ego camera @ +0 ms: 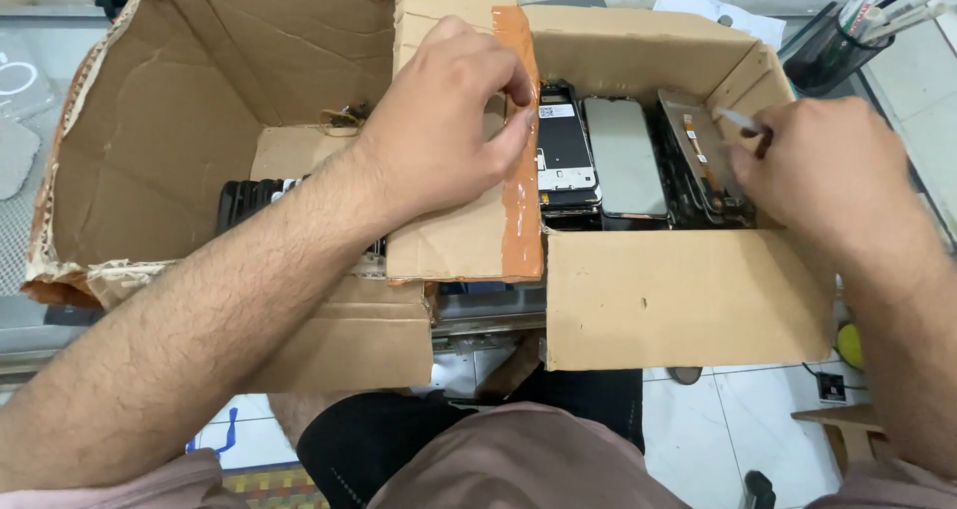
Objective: The person is sorting through a box of smartphone screen assemblies, inspecting each one and cleaning the edges with a small tool.
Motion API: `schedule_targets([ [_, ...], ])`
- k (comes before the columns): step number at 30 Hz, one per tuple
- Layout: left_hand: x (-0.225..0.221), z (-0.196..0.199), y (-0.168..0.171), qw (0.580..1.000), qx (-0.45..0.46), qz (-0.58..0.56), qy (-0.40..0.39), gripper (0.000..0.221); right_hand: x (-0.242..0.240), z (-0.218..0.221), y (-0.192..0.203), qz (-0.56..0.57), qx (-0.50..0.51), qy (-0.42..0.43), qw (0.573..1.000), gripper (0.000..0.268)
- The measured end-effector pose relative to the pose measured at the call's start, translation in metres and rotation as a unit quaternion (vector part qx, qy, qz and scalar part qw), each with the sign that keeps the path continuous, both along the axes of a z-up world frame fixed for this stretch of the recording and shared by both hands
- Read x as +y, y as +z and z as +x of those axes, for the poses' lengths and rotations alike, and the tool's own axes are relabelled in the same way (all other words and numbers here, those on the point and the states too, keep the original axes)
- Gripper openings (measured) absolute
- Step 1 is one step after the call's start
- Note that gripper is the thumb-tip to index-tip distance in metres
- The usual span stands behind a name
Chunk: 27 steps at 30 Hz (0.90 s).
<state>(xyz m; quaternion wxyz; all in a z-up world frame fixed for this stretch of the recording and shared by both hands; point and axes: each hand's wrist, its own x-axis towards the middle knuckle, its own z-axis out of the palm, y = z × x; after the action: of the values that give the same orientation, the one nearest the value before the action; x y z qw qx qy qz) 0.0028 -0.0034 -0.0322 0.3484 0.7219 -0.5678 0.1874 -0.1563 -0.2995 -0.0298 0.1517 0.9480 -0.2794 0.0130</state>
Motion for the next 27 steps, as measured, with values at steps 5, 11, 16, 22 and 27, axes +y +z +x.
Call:
schedule_targets([
  [5, 0.000, 0.000, -0.003, 0.998, -0.051, 0.023, 0.006, 0.008, 0.017, 0.006, -0.003, 0.077, 0.027, 0.074, 0.994, 0.042],
  [11, 0.009, -0.013, 0.027, 0.998, -0.028, 0.039, -0.027, 0.011, 0.021, 0.009, 0.002, 0.095, 0.080, 0.012, 0.992, 0.036],
  [16, 0.075, -0.061, 0.092, 0.989, -0.132, -0.037, -0.054, 0.011, 0.034, -0.039, -0.004, 0.049, -0.105, 0.125, 0.985, 0.037],
  [22, 0.150, -0.086, 0.041, 0.950, -0.088, 0.164, 0.250, 0.029, 0.027, -0.096, -0.088, 0.089, -0.300, 0.196, 0.929, 0.036],
  [27, 0.188, -0.090, -0.019, 0.948, -0.025, 0.168, 0.270, 0.062, 0.026, -0.105, -0.135, 0.232, -0.361, 0.137, 0.893, 0.042],
])
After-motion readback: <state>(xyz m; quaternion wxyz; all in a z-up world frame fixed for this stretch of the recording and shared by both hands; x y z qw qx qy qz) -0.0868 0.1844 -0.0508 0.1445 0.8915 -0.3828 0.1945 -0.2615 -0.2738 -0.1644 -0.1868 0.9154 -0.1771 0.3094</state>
